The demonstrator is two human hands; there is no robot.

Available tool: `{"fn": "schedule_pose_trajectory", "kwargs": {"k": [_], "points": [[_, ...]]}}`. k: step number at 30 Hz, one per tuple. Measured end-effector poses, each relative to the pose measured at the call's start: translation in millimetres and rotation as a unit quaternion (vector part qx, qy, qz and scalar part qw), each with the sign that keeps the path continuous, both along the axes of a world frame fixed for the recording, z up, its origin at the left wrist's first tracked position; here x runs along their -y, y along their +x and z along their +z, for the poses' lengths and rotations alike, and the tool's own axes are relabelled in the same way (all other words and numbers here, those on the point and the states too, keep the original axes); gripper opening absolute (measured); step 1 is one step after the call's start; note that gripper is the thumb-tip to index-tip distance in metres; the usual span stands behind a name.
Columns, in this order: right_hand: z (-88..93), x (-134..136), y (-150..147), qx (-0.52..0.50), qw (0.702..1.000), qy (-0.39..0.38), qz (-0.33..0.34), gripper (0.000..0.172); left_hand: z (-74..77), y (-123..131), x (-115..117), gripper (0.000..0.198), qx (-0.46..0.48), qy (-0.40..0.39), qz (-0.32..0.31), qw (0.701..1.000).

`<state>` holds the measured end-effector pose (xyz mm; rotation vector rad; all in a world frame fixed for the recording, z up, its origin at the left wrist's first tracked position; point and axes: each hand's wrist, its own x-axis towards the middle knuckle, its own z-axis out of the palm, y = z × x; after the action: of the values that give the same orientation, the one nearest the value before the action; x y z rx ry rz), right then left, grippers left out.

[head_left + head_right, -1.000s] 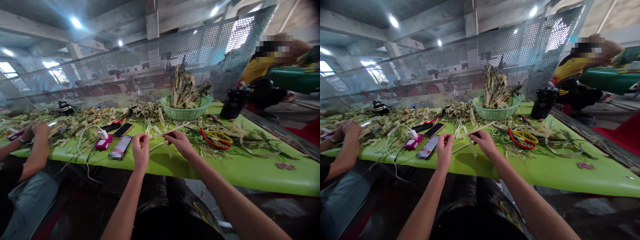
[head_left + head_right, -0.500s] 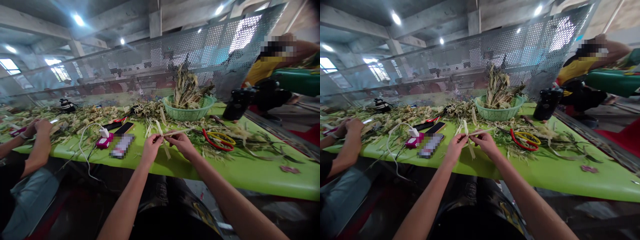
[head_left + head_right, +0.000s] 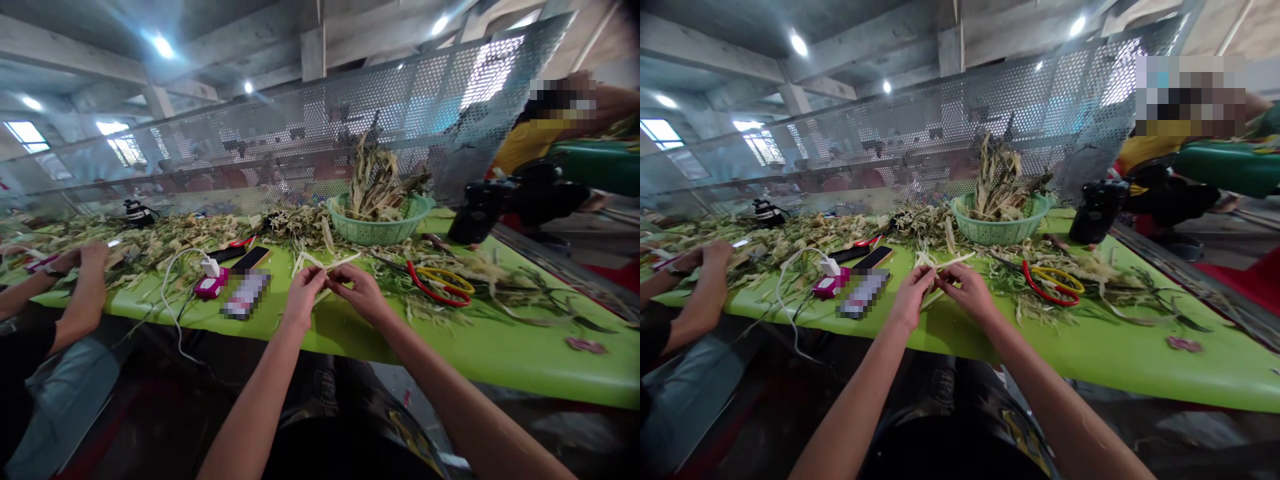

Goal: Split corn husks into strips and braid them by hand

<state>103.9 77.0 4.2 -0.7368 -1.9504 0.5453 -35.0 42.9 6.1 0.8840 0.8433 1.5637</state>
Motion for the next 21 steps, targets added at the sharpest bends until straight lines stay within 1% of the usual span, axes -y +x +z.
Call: {"fn": "schedule_pose_trajectory", "kwargs": {"k": [2, 7, 10, 13, 18, 21], "points": [[0.7, 0.8, -0.5, -0.004, 1.000, -0.011, 0.008, 0.024, -0.4, -1.9, -1.4, 0.029, -0.019, -0.003, 0.001, 1.000], [0.4, 2.4, 0.3, -0.042, 0.994, -0.098, 0.028, 0.022, -2.0, -9.3, -5.1, 0.026, -0.078, -0.008, 0.034, 0.996], [0.6, 2.9, 0.5, -0.070, 0.989, -0.130, 0.027, 0.023, -1.4, -12.3, -4.1, 0.026, -0.112, -0.012, 0.050, 0.992], [1.2, 3.6, 0.2, -0.078, 0.987, -0.138, 0.021, 0.024, -0.3, -12.7, -2.4, 0.026, -0.137, -0.013, 0.060, 0.989], [-0.6, 2.0, 0.4, -0.078, 0.987, -0.139, 0.014, 0.024, 2.8, -11.5, -1.5, 0.017, -0.150, 0.028, 0.052, 0.987], [-1.6, 0.3, 0.5, -0.080, 0.986, -0.143, 0.015, 0.026, 5.6, -13.0, 0.0, 0.015, -0.154, 0.033, 0.047, 0.986]]}}
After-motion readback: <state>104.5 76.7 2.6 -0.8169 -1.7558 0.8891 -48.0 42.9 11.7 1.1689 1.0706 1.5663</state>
